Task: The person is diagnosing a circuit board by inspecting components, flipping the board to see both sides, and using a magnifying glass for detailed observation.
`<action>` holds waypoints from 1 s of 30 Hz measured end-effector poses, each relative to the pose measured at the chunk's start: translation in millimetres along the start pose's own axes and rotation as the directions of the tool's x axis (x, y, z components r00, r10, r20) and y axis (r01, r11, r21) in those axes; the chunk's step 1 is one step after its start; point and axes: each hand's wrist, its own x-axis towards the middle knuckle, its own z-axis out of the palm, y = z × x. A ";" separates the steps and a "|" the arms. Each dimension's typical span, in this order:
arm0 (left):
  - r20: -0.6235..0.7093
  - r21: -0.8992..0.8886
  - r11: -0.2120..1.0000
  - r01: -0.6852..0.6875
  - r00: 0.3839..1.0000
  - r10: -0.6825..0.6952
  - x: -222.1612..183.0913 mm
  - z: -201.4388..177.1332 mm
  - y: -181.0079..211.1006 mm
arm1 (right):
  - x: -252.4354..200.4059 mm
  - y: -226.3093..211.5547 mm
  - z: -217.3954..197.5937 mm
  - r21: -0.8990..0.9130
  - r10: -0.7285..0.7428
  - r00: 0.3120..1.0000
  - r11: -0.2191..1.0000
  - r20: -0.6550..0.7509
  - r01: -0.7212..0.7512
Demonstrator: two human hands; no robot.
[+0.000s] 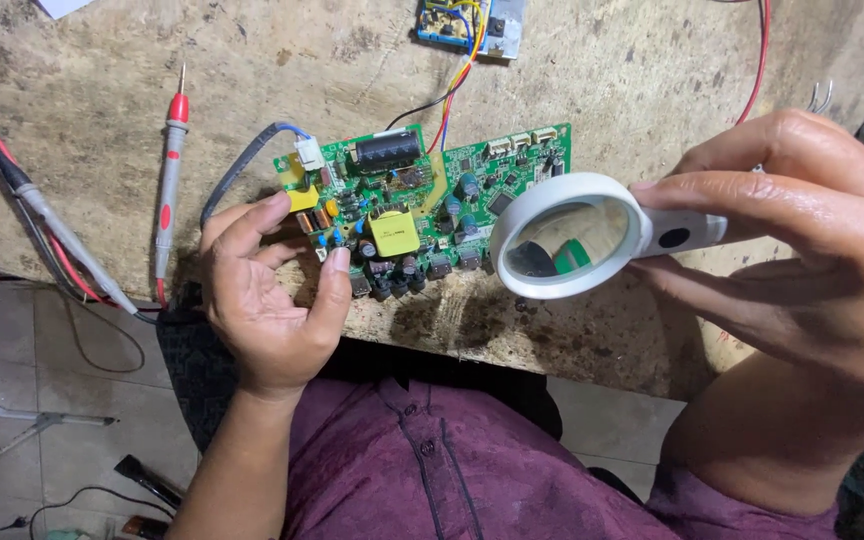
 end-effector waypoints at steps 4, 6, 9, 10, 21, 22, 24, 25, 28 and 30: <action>-0.007 -0.001 1.000 -0.007 1.000 0.007 -0.1 1.1 -0.8 | -0.1 -0.5 2.9 -0.006 -0.009 0.999 1.000 -0.043 0.009; -0.014 0.010 1.000 -0.015 1.000 0.015 0.2 1.3 -0.6 | 0.7 -2.1 2.3 0.013 -0.013 0.998 1.000 -0.054 0.014; -0.008 0.000 1.000 -0.011 1.000 0.011 0.1 1.1 -0.5 | -2.4 3.3 0.6 -0.022 -0.030 0.998 0.999 -0.050 0.029; -0.009 0.001 1.000 -0.012 1.000 0.012 0.1 1.1 -0.4 | -2.7 3.9 -0.1 -0.022 -0.031 0.998 0.999 -0.051 0.030; -0.012 0.003 1.000 -0.009 1.000 0.009 0.7 1.4 0.0 | -4.0 -0.8 1.0 -0.004 0.006 0.995 1.000 -0.098 -0.007; -0.012 0.002 1.000 -0.010 1.000 0.010 0.9 1.4 0.2 | -4.2 -0.5 1.1 -0.005 0.006 0.995 1.000 -0.099 -0.006; -0.013 0.002 1.000 -0.012 1.000 0.012 0.9 1.6 0.4 | -4.8 0.2 1.5 -0.016 0.006 0.994 1.000 -0.105 -0.007; -0.014 0.002 1.000 -0.013 1.000 0.013 1.0 1.6 0.1 | -5.0 0.3 1.8 -0.016 0.005 0.994 1.000 -0.105 -0.006; -0.018 0.016 1.000 -0.024 1.000 0.024 0.9 1.6 -0.2 | -5.1 1.4 2.4 -0.008 0.020 0.994 1.000 -0.107 -0.021; -0.022 0.027 1.000 -0.016 1.000 0.017 1.2 1.6 0.0 | -4.4 3.3 2.2 -0.010 -0.029 0.995 1.000 -0.099 0.028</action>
